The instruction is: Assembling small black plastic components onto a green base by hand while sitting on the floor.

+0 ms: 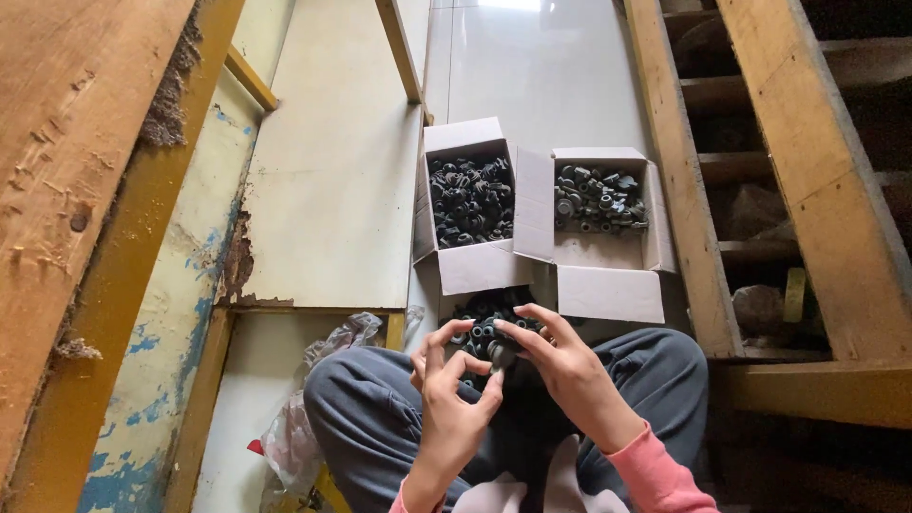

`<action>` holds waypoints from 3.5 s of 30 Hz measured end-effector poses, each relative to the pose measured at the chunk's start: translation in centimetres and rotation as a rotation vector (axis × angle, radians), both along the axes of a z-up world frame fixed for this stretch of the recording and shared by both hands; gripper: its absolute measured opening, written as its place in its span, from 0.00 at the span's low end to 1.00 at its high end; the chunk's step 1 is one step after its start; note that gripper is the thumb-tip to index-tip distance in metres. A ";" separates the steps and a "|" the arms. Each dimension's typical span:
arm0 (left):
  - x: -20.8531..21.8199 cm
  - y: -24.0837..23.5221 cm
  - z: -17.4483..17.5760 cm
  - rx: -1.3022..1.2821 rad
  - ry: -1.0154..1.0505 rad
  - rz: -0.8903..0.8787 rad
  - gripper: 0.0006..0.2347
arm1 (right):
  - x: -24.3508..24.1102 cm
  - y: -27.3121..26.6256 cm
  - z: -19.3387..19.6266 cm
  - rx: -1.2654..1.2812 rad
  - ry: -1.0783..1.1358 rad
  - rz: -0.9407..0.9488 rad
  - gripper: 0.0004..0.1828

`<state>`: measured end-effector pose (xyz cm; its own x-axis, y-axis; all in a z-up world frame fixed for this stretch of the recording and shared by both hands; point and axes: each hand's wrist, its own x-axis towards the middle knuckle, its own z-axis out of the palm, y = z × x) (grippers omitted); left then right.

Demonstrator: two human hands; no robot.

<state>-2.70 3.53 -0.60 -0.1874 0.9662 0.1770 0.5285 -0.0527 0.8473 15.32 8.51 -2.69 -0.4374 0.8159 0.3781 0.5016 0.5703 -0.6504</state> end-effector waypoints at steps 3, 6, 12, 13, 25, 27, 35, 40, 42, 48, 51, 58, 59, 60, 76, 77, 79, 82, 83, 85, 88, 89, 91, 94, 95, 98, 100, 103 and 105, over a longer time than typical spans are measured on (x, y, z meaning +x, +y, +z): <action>0.3 -0.7 0.8 0.012 0.001 -0.043 0.05 | 0.1 -0.1 0.6 0.209 0.041 0.028 0.16; -0.2 -1.1 0.5 -0.009 0.011 -0.060 0.06 | 0.4 -0.3 1.5 0.347 -0.034 0.046 0.12; -1.7 -0.9 1.8 -0.117 -0.011 -0.087 0.04 | 0.2 -1.0 0.8 0.381 -0.138 0.062 0.06; -1.8 -0.9 1.7 -0.119 -0.012 -0.085 0.04 | 0.4 -1.1 0.8 0.379 -0.138 0.065 0.06; 0.4 -1.2 1.1 0.167 0.366 0.033 0.07 | -1.9 -4.4 0.6 0.054 0.234 -0.312 0.18; 1.5 -1.3 2.0 0.301 0.455 0.077 0.05 | -2.6 -5.0 -0.2 0.297 0.121 -0.081 0.20; 2.0 -1.5 2.3 0.302 0.498 0.034 0.06 | -2.4 -4.5 1.2 0.286 0.170 -0.212 0.15; 1.9 -1.3 2.1 0.330 0.523 0.025 0.06 | -1.9 -3.9 1.4 0.230 0.177 -0.257 0.17; 1.6 -1.5 1.8 0.317 0.481 0.001 0.05 | -1.8 -4.5 1.0 0.304 0.137 -0.187 0.15; 1.0 -1.8 3.0 0.331 0.453 -0.058 0.04 | -0.4 -3.3 -1.0 0.000 0.199 -0.308 0.10; 0.8 -1.8 3.0 0.331 0.407 -0.051 0.04 | 0.7 -2.3 -2.6 -0.623 0.603 -0.485 0.08; -0.4 -1.7 2.1 0.393 0.385 -0.019 0.02 | 3.4 -2.5 -2.1 -1.197 1.245 -0.161 0.23; -0.6 -1.7 1.7 0.400 0.416 -0.004 0.05 | 3.5 -2.8 -3.0 -1.198 1.383 -0.122 0.20; -0.8 -1.7 1.3 0.405 0.447 0.010 0.08 | 3.6 -3.2 -3.8 -1.195 1.522 -0.082 0.17; 0.0 -0.6 2.4 0.433 0.280 -0.098 0.06 | -1.0 -5.3 -1.9 -0.651 1.127 -0.398 0.07; 0.3 -0.9 2.4 0.337 0.053 -0.139 0.14 | -1.2 -5.5 -1.5 -0.593 1.081 -0.412 0.04; 1.2 -1.2 1.5 0.239 -0.172 -0.182 0.23 | -1.8 -5.8 -1.4 -0.531 1.036 -0.427 0.05; 3.0 -2.1 -0.7 -0.014 -0.715 -0.150 0.31 | -2.8 -6.6 -1.6 -0.299 0.977 -0.464 0.05; 3.6 -2.4 -1.1 0.024 -0.795 -0.114 0.27 | -2.9 -7.0 -1.6 -0.253 0.952 -0.464 0.05; 4.3 -2.4 -1.1 0.068 -0.875 -0.085 0.24 | -2.9 -6.9 -1.6 -0.198 0.929 -0.465 0.06; 4.3 -2.6 -0.3 0.226 -0.760 -0.136 0.19 | -2.2 -6.7 -0.9 -0.188 0.932 -0.448 0.05; 4.1 -2.5 -0.3 0.242 -0.796 -0.172 0.18 | -1.8 -6.6 -0.2 -0.306 0.916 -0.432 0.02; 3.7 -2.2 -0.8 0.264 -0.834 -0.208 0.17 | -1.1 -6.0 0.7 -0.419 0.896 -0.412 0.03; 3.2 -2.5 -1.9 0.251 -0.881 -0.197 0.20 | -0.4 -6.1 1.5 -0.447 0.912 -0.556 0.04; 3.0 -2.4 -2.1 0.240 -0.874 -0.186 0.17 | -0.2 -6.3 2.0 -0.326 0.841 -0.410 0.04; 2.9 -2.4 -1.7 0.242 -0.832 -0.173 0.12 | -0.7 -6.2 4.1 -0.139 0.626 -0.189 0.02; 3.1 -2.4 -1.2 0.256 -0.801 -0.174 0.09 | -1.4 -6.2 4.9 -0.072 0.480 -0.115 0.01; 3.3 -2.3 -0.7 0.335 -0.522 -0.081 0.08 | -2.5 -6.0 4.5 -0.123 0.557 -0.187 0.03; 4.0 -2.8 -1.0 0.415 -0.394 -0.058 0.10 | -3.1 -6.3 3.4 -0.335 0.732 -0.426 0.04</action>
